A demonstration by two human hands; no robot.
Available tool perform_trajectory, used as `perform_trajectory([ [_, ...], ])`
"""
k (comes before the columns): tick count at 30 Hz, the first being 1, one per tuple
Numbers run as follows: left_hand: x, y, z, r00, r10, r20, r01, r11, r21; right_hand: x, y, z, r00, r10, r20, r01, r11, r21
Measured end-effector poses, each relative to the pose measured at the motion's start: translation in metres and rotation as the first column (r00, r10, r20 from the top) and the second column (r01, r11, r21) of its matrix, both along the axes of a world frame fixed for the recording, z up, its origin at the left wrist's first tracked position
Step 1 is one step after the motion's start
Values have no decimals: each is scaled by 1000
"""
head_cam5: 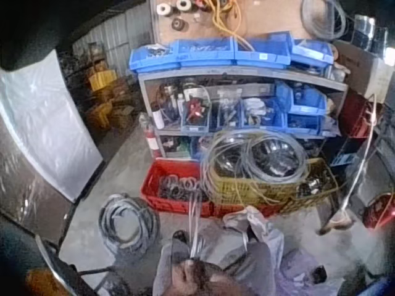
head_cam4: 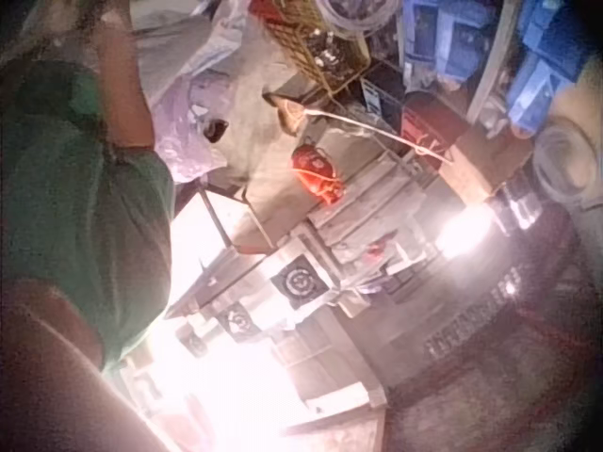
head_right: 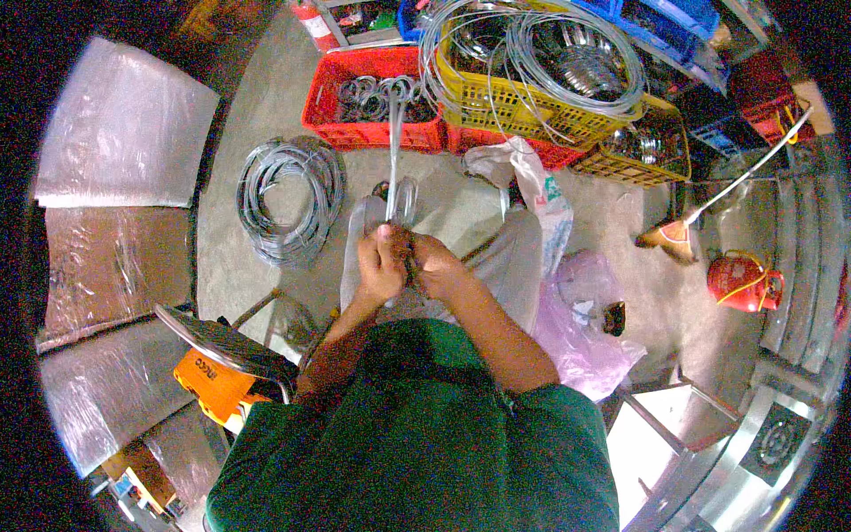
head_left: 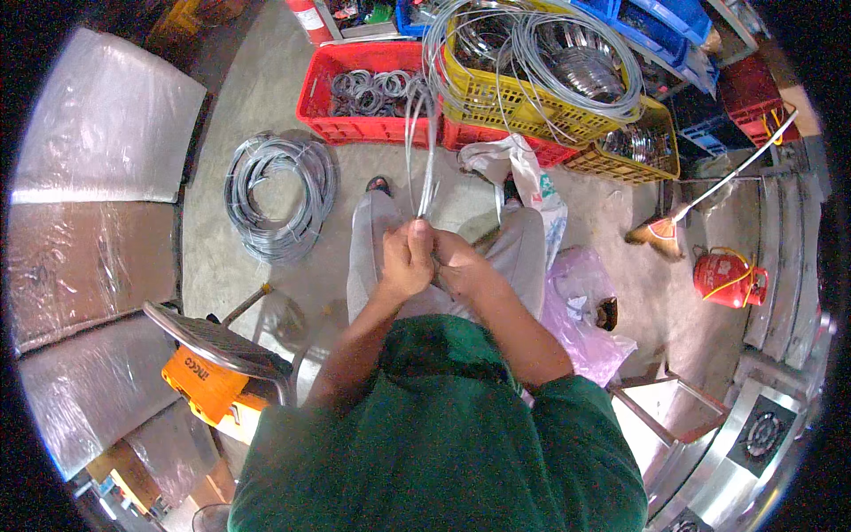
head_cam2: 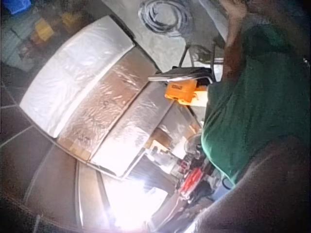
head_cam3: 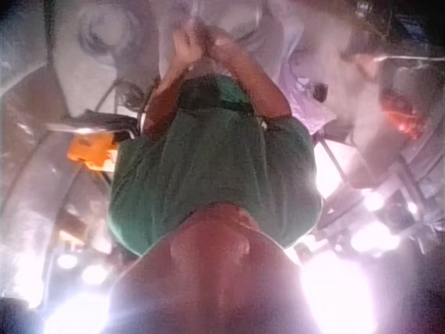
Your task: The person repeatedly coils a length of thin metal wire by hand into a compact loop and places the finished coil into a yellow basket. The person handles the wire directly without tools, forming multiple coils and stacking them in the basket.
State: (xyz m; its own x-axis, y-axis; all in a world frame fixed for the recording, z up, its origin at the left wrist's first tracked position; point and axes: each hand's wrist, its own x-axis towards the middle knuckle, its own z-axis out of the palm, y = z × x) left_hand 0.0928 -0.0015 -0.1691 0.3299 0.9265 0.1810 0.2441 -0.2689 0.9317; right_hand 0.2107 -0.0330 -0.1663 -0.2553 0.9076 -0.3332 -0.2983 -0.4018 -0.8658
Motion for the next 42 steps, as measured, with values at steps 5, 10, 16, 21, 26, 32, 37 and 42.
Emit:
perform_trajectory([
  [5,8,-11,-3,995,77,64,-77,997,7,28,-12,9,889,-4,-458,-240,847,-474],
  [10,-1,-2,-13,993,118,-20,-119,987,-110,40,-23,0,952,6,-307,-169,845,-507],
  [16,-4,4,-25,984,179,27,-173,973,-155,34,-24,-4,968,220,-116,-248,895,-370],
  [21,-46,80,-30,577,655,488,-186,687,-703,32,-93,21,739,225,635,-380,917,118],
  [26,-118,150,-25,244,797,552,-135,591,-795,61,-166,49,493,522,696,-616,774,-145],
  [32,-141,171,1,238,665,708,-63,738,-672,73,-184,61,390,675,627,-615,697,-368],
  [37,-90,160,26,383,515,767,-49,840,-540,56,-151,52,864,428,266,-457,888,53],
  [42,-57,128,70,287,384,878,264,849,-458,32,-103,36,968,52,-244,-138,925,-353],
])
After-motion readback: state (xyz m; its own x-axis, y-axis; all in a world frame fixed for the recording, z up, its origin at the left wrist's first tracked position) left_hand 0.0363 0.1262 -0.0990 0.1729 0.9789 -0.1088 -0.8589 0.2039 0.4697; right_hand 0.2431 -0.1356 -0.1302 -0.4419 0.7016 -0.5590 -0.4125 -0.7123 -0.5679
